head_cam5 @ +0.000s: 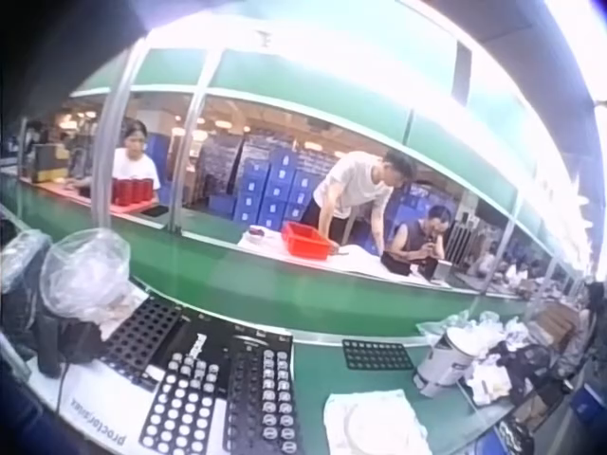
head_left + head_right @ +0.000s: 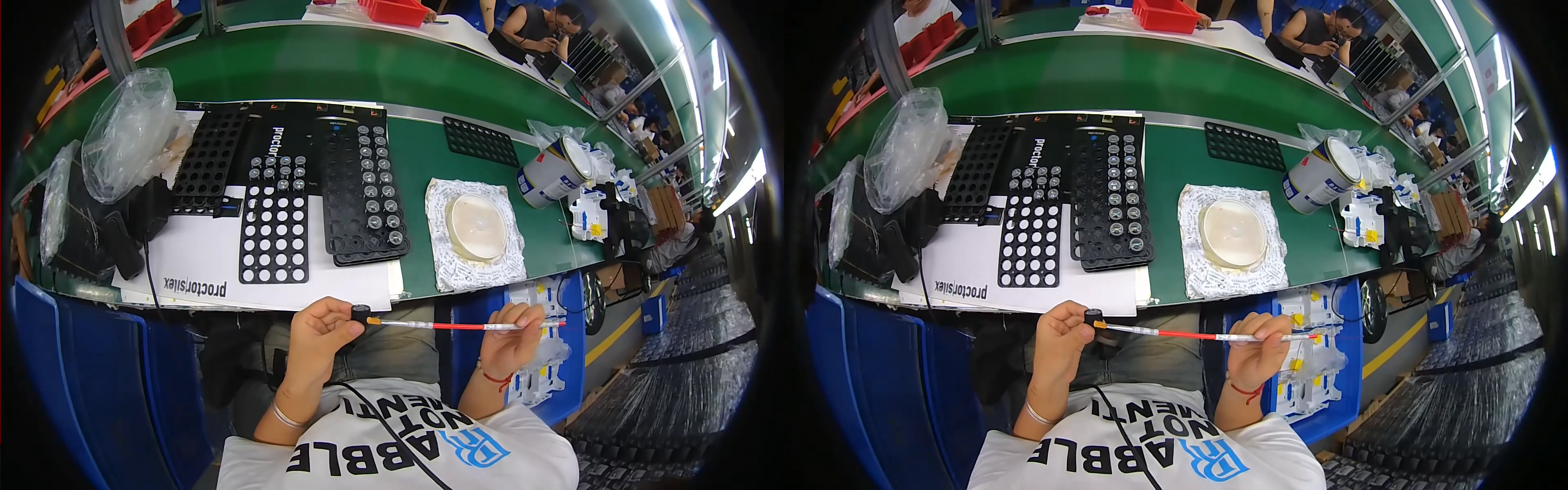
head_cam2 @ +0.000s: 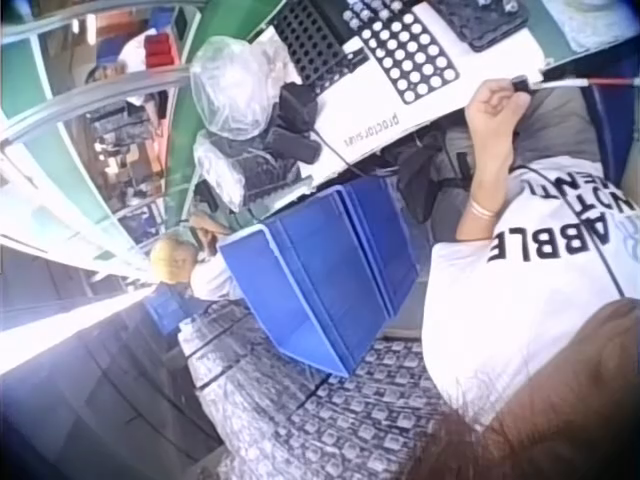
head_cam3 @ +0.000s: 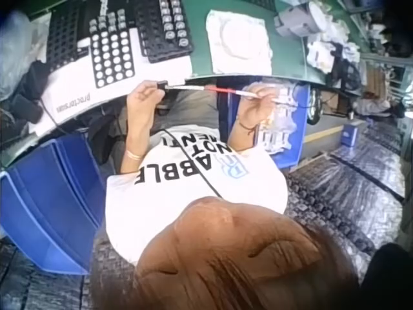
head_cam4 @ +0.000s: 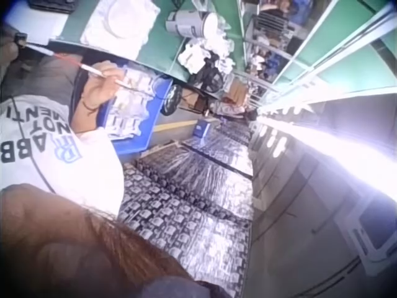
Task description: Apply a substance to small black circular components using a brush and organize them in a specialized tray on an assembly line.
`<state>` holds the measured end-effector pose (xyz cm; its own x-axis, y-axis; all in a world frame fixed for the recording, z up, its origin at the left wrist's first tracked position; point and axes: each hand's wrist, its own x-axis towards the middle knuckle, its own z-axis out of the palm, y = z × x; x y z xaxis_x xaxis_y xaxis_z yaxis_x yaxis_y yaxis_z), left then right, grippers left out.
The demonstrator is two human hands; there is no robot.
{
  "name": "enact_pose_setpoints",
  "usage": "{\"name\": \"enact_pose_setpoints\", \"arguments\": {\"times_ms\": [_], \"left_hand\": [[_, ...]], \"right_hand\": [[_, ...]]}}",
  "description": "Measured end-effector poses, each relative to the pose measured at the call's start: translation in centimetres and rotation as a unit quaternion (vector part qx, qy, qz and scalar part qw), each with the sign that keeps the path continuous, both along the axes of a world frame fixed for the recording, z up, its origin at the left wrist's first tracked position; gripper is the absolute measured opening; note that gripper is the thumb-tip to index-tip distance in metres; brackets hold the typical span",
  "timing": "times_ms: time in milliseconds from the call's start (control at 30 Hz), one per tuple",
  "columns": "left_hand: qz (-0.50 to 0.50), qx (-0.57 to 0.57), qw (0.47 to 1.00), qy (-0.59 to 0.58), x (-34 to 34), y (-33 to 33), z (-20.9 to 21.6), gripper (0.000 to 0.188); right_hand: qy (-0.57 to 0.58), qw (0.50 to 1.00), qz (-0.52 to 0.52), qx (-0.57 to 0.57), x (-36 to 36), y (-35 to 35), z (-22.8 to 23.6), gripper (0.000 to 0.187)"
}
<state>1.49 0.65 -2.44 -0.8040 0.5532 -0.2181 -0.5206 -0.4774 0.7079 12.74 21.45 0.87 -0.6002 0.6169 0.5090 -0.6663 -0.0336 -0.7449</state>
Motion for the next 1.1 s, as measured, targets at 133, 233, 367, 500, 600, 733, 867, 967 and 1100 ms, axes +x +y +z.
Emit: {"name": "enact_pose_setpoints", "arguments": {"times_ms": [133, 233, 367, 500, 600, 733, 867, 967, 1100], "left_hand": [[-0.001, 0.002, 1.000, -0.003, -0.02, -0.07, 0.12, 0.020], [-0.001, 0.005, 1.000, -0.001, -0.03, -0.11, 0.13, 0.019], [-0.003, 0.003, 1.000, 0.002, -0.08, -0.24, 0.12, 0.019], [-0.007, 0.008, 1.000, 0.000, -0.12, -0.31, 0.20, 0.019], [-0.014, 0.006, 1.000, -0.011, -0.13, -0.47, 0.20, 0.018], [-0.035, 0.041, 0.998, -0.029, -0.10, -0.78, -0.21, 0.017], [-0.055, 0.068, 0.995, -0.040, -0.27, -0.67, 0.08, 0.016], [-0.036, 0.040, 0.998, -0.039, -0.26, -0.50, -0.02, 0.016], [-0.025, 0.039, 0.998, -0.042, -0.36, -0.38, -0.57, 0.016]], "right_hand": [[-0.007, 1.000, -0.007, 0.006, -0.03, -0.03, -0.11, 0.024], [-0.009, 1.000, -0.007, 0.011, -0.16, -0.10, 0.00, 0.024], [-0.020, 0.999, -0.021, 0.024, -0.24, -0.08, -0.04, 0.025], [-0.022, 0.998, -0.025, 0.045, -0.14, 0.24, -0.23, 0.025], [-0.021, 0.998, -0.024, 0.058, -0.06, 0.41, -0.29, 0.025], [-0.019, 0.998, -0.024, 0.063, 0.13, 0.56, -0.35, 0.024], [-0.012, 0.997, -0.043, 0.057, 0.07, 0.72, -0.39, 0.024], [-0.001, 0.999, -0.037, 0.037, 0.29, 0.68, -0.12, 0.023], [-0.006, 0.999, -0.011, 0.045, 0.42, 0.79, 0.02, 0.020]]}}
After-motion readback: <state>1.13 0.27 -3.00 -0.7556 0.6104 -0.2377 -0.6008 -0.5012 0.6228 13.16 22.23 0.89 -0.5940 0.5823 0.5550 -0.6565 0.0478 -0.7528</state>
